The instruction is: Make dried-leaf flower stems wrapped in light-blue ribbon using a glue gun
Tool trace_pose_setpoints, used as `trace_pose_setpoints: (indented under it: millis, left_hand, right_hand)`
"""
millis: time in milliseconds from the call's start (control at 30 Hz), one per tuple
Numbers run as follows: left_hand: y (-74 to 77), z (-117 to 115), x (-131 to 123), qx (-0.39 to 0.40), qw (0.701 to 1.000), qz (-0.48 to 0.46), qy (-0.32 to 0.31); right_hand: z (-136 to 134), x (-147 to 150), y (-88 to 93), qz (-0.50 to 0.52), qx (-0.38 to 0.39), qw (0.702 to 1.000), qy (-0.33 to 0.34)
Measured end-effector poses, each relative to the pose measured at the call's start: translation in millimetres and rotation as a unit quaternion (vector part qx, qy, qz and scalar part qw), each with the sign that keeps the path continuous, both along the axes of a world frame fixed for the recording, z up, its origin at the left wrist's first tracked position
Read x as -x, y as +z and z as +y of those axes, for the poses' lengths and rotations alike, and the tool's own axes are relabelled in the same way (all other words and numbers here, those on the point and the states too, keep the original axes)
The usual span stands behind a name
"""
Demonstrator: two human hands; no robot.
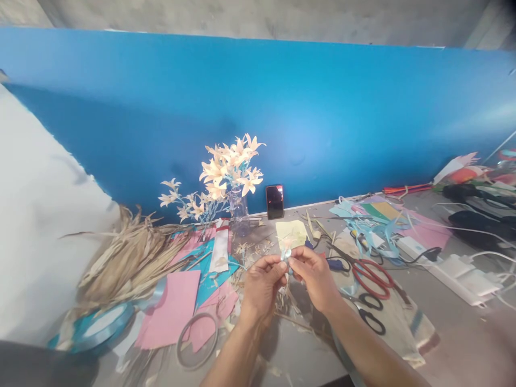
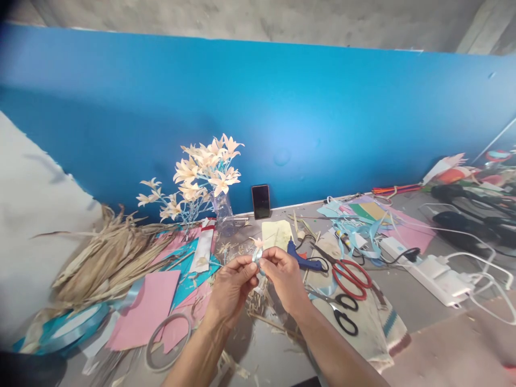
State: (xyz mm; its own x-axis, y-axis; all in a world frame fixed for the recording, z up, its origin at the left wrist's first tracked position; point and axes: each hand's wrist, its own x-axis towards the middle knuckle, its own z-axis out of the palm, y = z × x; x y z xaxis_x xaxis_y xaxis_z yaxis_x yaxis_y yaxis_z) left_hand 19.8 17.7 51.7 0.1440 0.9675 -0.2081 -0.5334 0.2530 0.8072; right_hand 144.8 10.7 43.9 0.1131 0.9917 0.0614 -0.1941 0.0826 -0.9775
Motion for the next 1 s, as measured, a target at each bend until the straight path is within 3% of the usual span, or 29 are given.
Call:
trace_pose_setpoints:
  millis: [233, 433, 567, 733, 1000]
  left_hand:
    - [-2.1, -1, 0, -0.006, 1.000, 0.015, 0.019]
    - [-11.2, 1, 2, -0.077, 0.990, 0.110, 0.050]
    - [-11.6, 0, 2, -0.134, 0.968, 0.195, 0.079]
    - [-11.2, -2, 1, -0.239, 0.917, 0.281, 0.153]
    - [-15.2, -4, 0, -0.249, 0.919, 0.275, 0.133]
  right_hand:
    - [-1, -5, 4.9, -0.017, -0.006, 1.000, 0.003]
    - [-2, -4, 10.2, -0.048, -0.019, 0.998, -0.021]
    - [-2, -2, 9.5, -0.080, -0.025, 0.996, -0.032]
    - [0, 0, 7.8, -0.096, -0.025, 0.994, -0.037]
    - [0, 0, 7.1, -0.097, -0.029, 0.994, -0.032]
